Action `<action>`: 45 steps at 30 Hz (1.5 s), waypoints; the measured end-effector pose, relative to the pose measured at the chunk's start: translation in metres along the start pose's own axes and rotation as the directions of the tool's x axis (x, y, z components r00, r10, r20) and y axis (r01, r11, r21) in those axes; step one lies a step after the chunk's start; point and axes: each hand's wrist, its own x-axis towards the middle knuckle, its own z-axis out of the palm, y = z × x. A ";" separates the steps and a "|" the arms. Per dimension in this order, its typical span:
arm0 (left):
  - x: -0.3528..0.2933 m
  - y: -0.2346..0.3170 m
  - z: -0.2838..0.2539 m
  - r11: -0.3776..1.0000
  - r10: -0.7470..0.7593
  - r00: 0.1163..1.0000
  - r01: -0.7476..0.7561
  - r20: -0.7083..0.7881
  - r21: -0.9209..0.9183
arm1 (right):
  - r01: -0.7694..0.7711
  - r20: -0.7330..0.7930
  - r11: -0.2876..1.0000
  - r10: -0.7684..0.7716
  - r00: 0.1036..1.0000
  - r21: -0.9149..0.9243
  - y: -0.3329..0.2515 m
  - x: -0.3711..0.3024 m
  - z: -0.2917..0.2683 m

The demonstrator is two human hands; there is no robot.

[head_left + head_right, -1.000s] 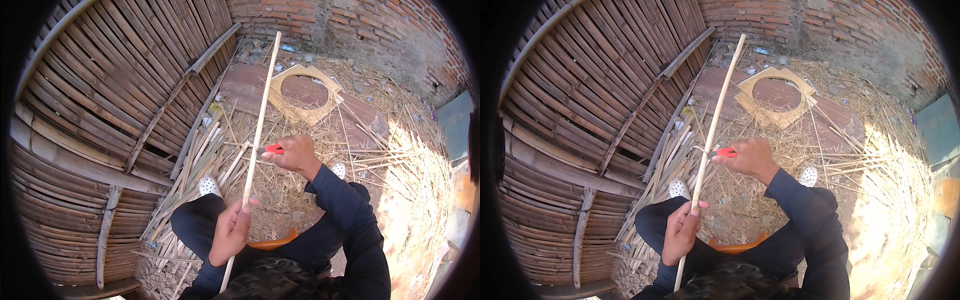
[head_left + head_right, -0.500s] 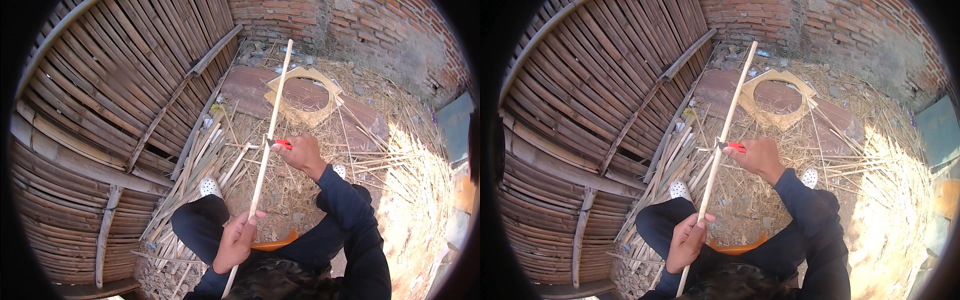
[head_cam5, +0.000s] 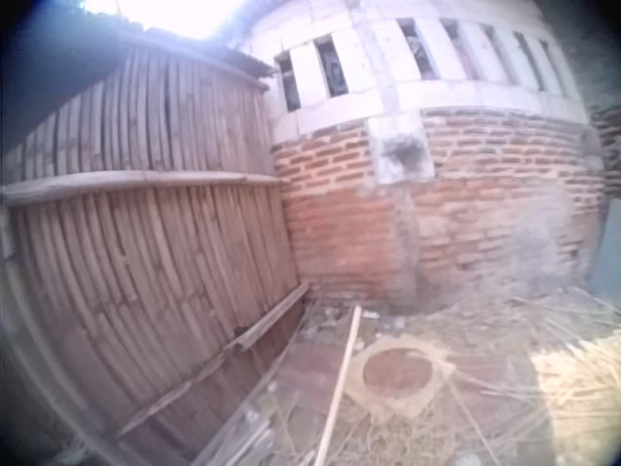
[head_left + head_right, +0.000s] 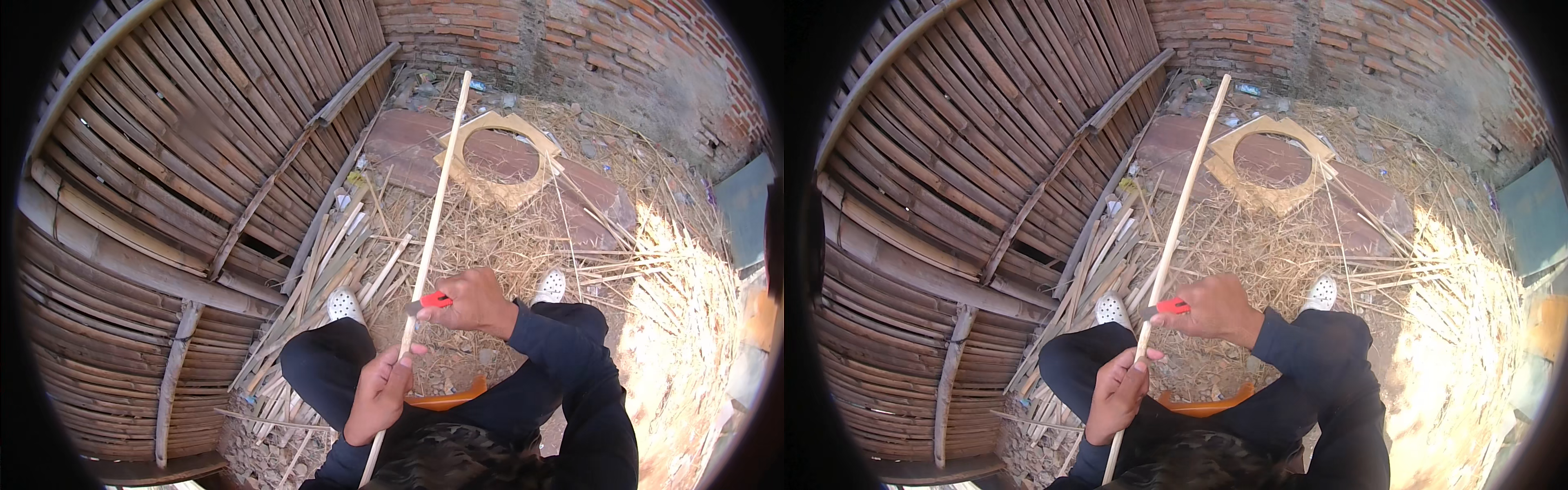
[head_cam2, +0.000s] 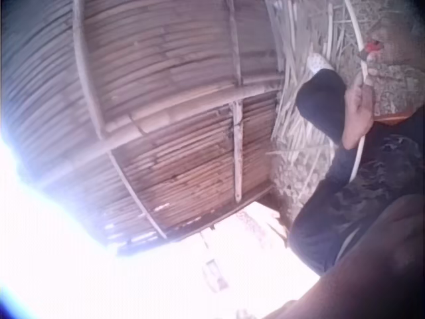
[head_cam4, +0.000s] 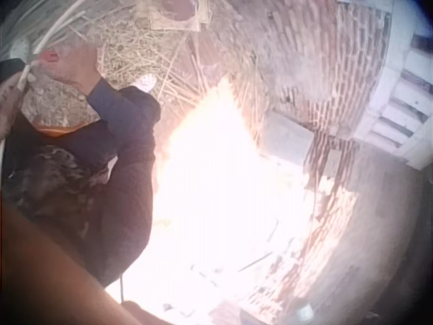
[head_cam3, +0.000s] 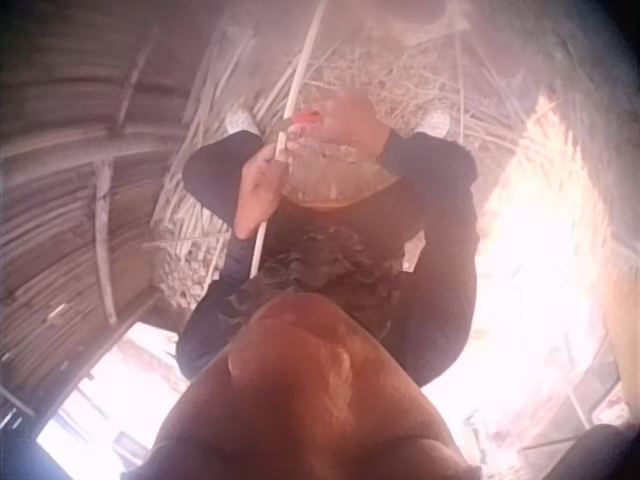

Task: The person sits on the ground and uses a red utility knife to shave a long, thin bamboo stick. They hold the stick with their left hand and scrape the surface with the knife in their right hand, creating thin shavings that fall to the ground.

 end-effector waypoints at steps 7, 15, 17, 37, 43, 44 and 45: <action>0.003 0.005 0.000 0.943 0.097 0.993 -0.070 -0.068 0.325 | 0.047 -0.001 0.999 -0.047 0.999 0.015 0.000 0.005 0.001; 0.001 0.006 0.004 0.987 0.030 0.998 -0.020 -0.059 0.159 | -0.095 -0.043 0.995 0.096 0.994 0.027 0.018 0.009 0.005; 0.001 0.001 0.000 0.979 0.058 0.996 -0.044 -0.068 0.200 | 0.016 -0.031 0.999 -0.015 0.999 0.034 0.003 0.008 0.004; -0.009 0.002 -0.002 0.973 0.012 0.999 0.000 -0.048 0.230 | -0.046 0.000 0.998 0.046 0.999 0.035 0.003 0.003 -0.002; -0.022 -0.001 0.005 0.962 -0.001 1.000 -0.004 0.018 0.274 | -0.362 -0.098 0.929 0.354 0.930 -0.072 0.084 0.038 -0.017; -0.023 -0.003 0.007 0.968 -0.020 0.999 0.008 0.043 0.252 | -0.452 -0.102 0.889 0.444 0.890 -0.072 0.107 0.042 -0.021; -0.024 -0.005 0.008 0.973 -0.033 0.997 0.017 0.066 0.229 | -0.423 -0.131 0.900 0.409 0.903 -0.107 0.111 0.043 -0.023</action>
